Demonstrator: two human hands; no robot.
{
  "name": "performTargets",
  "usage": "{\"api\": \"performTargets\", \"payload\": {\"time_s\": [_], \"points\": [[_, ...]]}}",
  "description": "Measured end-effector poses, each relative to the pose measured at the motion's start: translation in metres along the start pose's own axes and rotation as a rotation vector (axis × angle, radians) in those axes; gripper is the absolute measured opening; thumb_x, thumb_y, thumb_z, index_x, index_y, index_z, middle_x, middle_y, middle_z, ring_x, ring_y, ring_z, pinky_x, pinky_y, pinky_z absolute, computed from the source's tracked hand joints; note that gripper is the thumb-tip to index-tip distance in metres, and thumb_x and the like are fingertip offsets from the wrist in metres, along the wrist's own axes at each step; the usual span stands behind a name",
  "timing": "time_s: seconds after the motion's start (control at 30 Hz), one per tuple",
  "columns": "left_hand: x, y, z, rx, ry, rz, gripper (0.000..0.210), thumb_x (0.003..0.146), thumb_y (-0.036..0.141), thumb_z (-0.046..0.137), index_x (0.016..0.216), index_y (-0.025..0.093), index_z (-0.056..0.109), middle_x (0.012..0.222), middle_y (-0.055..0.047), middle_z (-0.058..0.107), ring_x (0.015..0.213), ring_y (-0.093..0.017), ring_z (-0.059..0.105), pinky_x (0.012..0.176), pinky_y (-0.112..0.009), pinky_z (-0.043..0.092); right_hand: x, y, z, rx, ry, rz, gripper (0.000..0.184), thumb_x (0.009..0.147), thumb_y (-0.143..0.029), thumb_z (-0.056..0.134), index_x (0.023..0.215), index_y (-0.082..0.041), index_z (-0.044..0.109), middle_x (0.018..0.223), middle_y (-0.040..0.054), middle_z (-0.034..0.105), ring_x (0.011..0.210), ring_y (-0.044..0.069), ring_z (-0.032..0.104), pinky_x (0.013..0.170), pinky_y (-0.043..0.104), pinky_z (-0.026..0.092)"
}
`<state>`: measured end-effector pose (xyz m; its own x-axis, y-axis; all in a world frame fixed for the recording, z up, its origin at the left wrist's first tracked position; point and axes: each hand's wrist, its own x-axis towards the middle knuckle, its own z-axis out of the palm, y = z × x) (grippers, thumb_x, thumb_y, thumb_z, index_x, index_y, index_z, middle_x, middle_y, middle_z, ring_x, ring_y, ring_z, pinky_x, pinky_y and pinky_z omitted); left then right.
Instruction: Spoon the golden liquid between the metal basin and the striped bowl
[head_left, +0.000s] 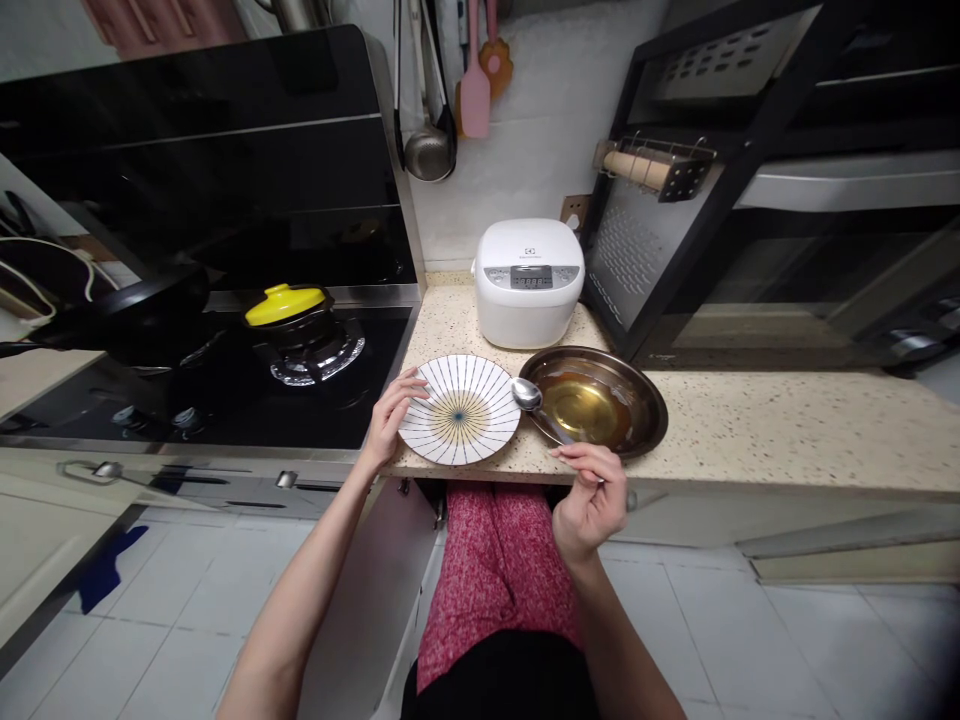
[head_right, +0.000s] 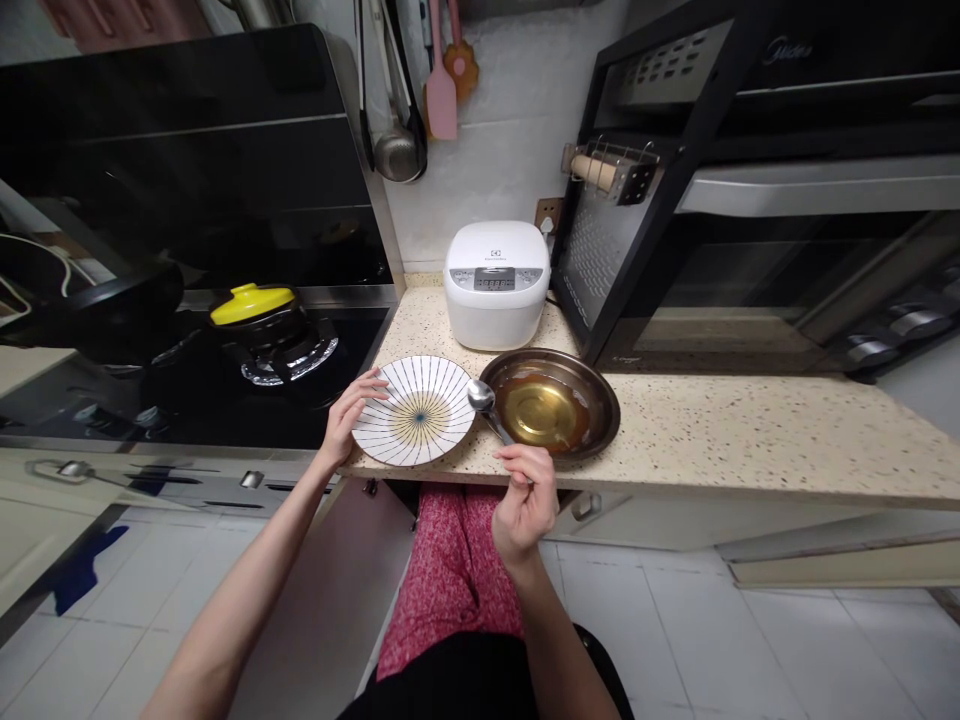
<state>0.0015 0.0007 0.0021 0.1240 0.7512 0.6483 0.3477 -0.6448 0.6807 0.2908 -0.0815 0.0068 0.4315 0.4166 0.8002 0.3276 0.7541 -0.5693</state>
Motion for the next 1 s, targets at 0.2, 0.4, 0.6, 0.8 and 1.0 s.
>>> {"api": "performTargets", "payload": {"time_s": [0.2, 0.4, 0.6, 0.8, 1.0], "points": [[0.0, 0.001, 0.0, 0.005, 0.002, -0.001, 0.042, 0.106, 0.048, 0.047, 0.1, 0.02, 0.078, 0.125, -0.013, 0.074, 0.146, -0.036, 0.052, 0.125, -0.061, 0.037, -0.012, -0.009, 0.009, 0.051, -0.173, 0.111, 0.023, 0.108, -0.024, 0.046, 0.093, -0.023, 0.063, 0.088, 0.0033, 0.071, 0.084, 0.019, 0.069, 0.077, 0.037, 0.057], [0.0, 0.0, 0.0, 0.012, 0.002, -0.004, 0.044, 0.106, 0.049, 0.046, 0.1, 0.02, 0.078, 0.124, -0.013, 0.074, 0.146, -0.036, 0.053, 0.125, -0.062, 0.037, -0.02, -0.012, 0.017, 0.076, -0.279, 0.18, 0.023, 0.107, -0.02, 0.046, 0.092, -0.022, 0.063, 0.089, 0.0034, 0.072, 0.083, 0.017, 0.07, 0.074, 0.034, 0.06], [0.0, -0.001, 0.0, 0.007, 0.002, 0.012, 0.042, 0.106, 0.048, 0.046, 0.1, 0.02, 0.078, 0.124, -0.012, 0.074, 0.145, -0.035, 0.054, 0.125, -0.061, 0.037, -0.023, -0.012, 0.02, 0.08, -0.311, 0.198, 0.023, 0.106, -0.015, 0.046, 0.093, -0.022, 0.064, 0.092, 0.0032, 0.072, 0.086, 0.016, 0.071, 0.077, 0.031, 0.06], [0.0, -0.002, 0.0, -0.005, -0.003, 0.02, 0.039, 0.106, 0.044, 0.047, 0.102, 0.021, 0.078, 0.125, -0.012, 0.074, 0.146, -0.035, 0.053, 0.125, -0.061, 0.037, -0.024, -0.011, 0.023, 0.082, -0.315, 0.207, 0.024, 0.106, -0.015, 0.046, 0.092, -0.022, 0.064, 0.092, 0.0027, 0.072, 0.086, 0.015, 0.07, 0.078, 0.03, 0.059], [-0.001, -0.002, -0.001, 0.002, -0.001, 0.013, 0.04, 0.106, 0.044, 0.047, 0.102, 0.02, 0.078, 0.126, -0.012, 0.074, 0.146, -0.035, 0.052, 0.125, -0.061, 0.037, -0.023, -0.012, 0.026, 0.074, -0.323, 0.22, 0.023, 0.106, -0.015, 0.047, 0.092, -0.022, 0.064, 0.091, 0.0021, 0.072, 0.086, 0.015, 0.07, 0.078, 0.028, 0.058]]}}
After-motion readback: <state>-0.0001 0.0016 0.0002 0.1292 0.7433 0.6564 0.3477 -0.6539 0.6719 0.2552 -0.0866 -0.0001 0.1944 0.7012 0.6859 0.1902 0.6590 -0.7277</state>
